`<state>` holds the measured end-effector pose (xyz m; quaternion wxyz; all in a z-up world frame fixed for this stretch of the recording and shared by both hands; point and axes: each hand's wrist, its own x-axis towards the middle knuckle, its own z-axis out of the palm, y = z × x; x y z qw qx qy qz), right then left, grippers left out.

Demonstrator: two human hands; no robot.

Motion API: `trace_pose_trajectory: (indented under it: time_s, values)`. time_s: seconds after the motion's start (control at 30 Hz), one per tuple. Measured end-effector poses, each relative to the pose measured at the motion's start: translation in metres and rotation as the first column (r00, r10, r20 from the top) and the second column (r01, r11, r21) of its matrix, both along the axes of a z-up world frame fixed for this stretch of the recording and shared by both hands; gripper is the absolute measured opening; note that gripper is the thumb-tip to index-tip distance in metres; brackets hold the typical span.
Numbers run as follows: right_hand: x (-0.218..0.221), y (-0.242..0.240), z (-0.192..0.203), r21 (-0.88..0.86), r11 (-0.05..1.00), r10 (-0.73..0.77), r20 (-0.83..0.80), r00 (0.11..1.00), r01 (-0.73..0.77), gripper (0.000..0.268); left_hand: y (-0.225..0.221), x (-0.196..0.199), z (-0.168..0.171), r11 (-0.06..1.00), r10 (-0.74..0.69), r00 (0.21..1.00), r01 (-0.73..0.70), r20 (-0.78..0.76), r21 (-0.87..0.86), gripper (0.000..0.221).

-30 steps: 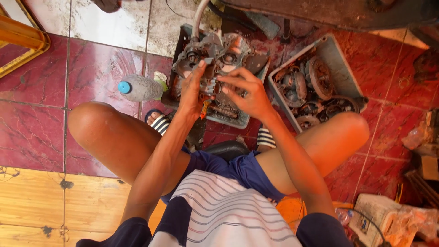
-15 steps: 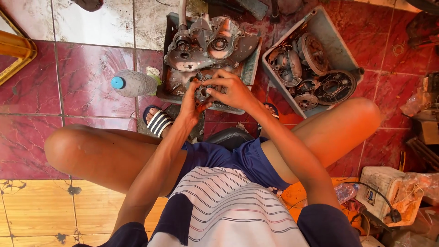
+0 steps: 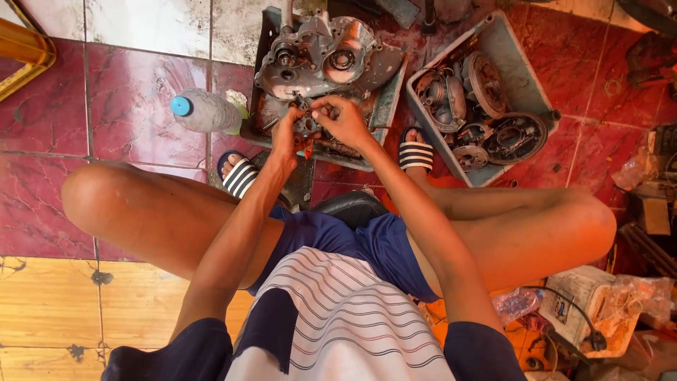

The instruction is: Cleaning motorcycle engine components using a brush, a scraping tool, and cleaning fluid

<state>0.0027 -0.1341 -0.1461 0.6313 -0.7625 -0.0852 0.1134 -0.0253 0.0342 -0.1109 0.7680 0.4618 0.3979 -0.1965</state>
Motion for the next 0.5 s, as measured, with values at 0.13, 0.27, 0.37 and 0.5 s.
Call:
trace_pose_trajectory:
  time_s: [0.13, 0.27, 0.37, 0.5]
  values:
    - [0.000, -0.001, 0.023, 0.054, 0.991, 0.123, -0.017, 0.992, -0.122, 0.033, 0.018, 0.013, -0.010, 0.998, 0.056, 0.998, -0.056, 0.030, 0.010, 0.046]
    - [0.005, 0.005, 0.054, 0.049, 0.976, 0.209, 0.084, 0.974, -0.213, 0.038, 0.034, 0.015, 0.015, 0.998, 0.053, 0.995, -0.049, 0.089, -0.048, 0.057]
    - [0.018, 0.012, 0.085, 0.052, 0.970, 0.223, 0.215, 0.951, -0.239, 0.034, 0.043, 0.025, 0.056, 0.999, 0.005, 0.990, 0.002, 0.142, -0.052, 0.060]
    - [0.023, 0.015, 0.109, -0.088, 0.983, 0.184, 0.313, 0.932, -0.164, 0.041, 0.026, 0.035, 0.133, 0.999, -0.025, 0.983, 0.019, 0.182, 0.034, 0.047]
